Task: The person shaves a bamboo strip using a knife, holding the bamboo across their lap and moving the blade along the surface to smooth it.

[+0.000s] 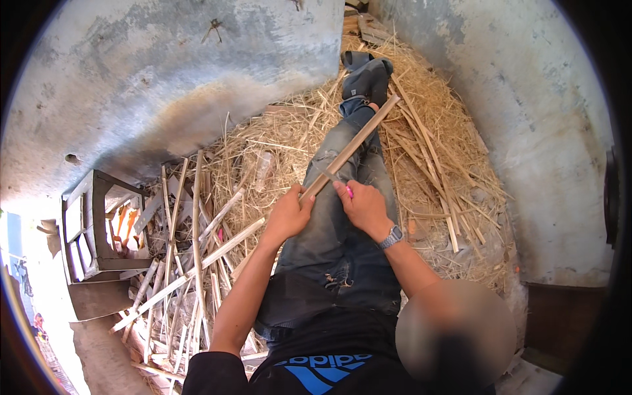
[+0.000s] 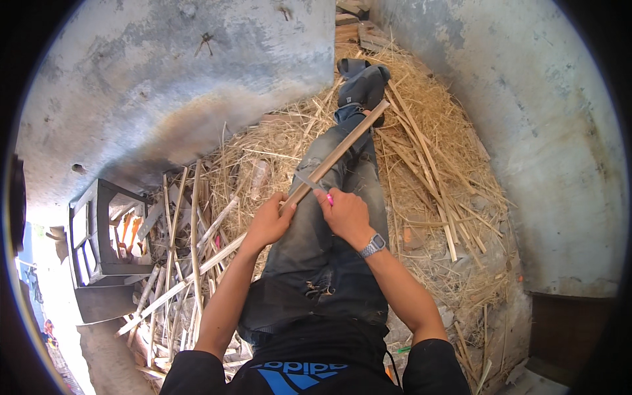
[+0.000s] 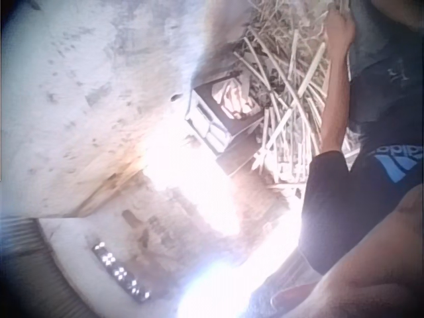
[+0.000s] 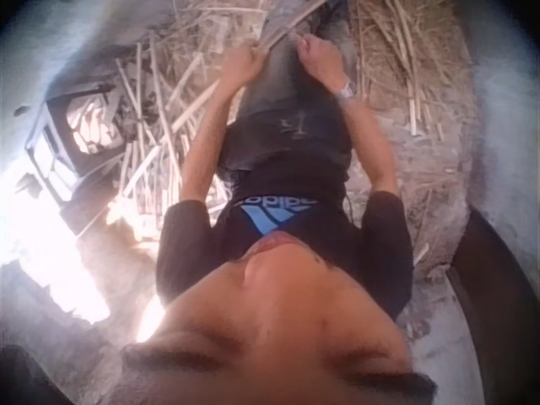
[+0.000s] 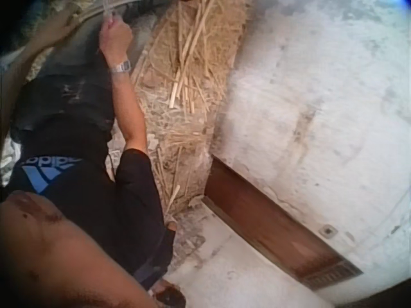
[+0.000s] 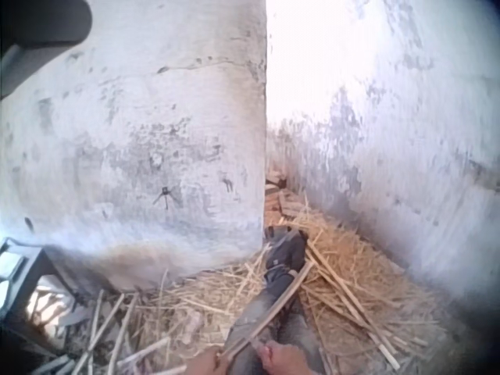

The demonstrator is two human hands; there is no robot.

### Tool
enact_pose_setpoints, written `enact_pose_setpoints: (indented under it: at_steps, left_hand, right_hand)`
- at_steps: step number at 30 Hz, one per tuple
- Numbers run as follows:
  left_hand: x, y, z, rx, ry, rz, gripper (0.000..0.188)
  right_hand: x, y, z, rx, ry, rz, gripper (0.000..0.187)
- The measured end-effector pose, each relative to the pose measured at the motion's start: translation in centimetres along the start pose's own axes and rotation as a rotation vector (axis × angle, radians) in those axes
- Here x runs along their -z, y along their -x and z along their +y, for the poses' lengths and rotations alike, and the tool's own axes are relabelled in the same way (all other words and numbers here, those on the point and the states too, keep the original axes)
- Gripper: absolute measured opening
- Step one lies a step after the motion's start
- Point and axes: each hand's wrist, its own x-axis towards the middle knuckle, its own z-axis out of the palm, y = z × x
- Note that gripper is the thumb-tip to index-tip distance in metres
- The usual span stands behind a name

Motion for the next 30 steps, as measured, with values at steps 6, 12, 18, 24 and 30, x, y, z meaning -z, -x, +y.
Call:
enact_pose_setpoints:
  at_steps: [6,12,18,24,30]
  left_hand:
    - [-0.1,0.9,-2.1,-0.107,-0.082,0.079,0.035]
    - [2.2,5.1,-3.8,0.001,0.052,-0.051,0.035]
    - [5.0,12.0,-4.3,0.140,0.141,-0.154,0.031]
    - [5.8,13.7,-7.1,0.155,0.208,-0.141,0.026]
    - [5.9,13.7,-7.4,0.209,0.267,-0.164,0.024]
  right_hand:
    - [-2.0,2.1,-0.5,0.132,0.173,-0.042,0.060]
    - [-2.1,-1.3,3.0,0.014,0.247,0.146,0.060]
    - [1.2,-6.3,10.8,-0.091,0.364,0.241,0.067]
    - [1.6,-6.0,8.3,-0.009,0.286,0.193,0.067]
    - [-1.8,-1.5,2.6,0.259,0.206,-0.081,0.065]
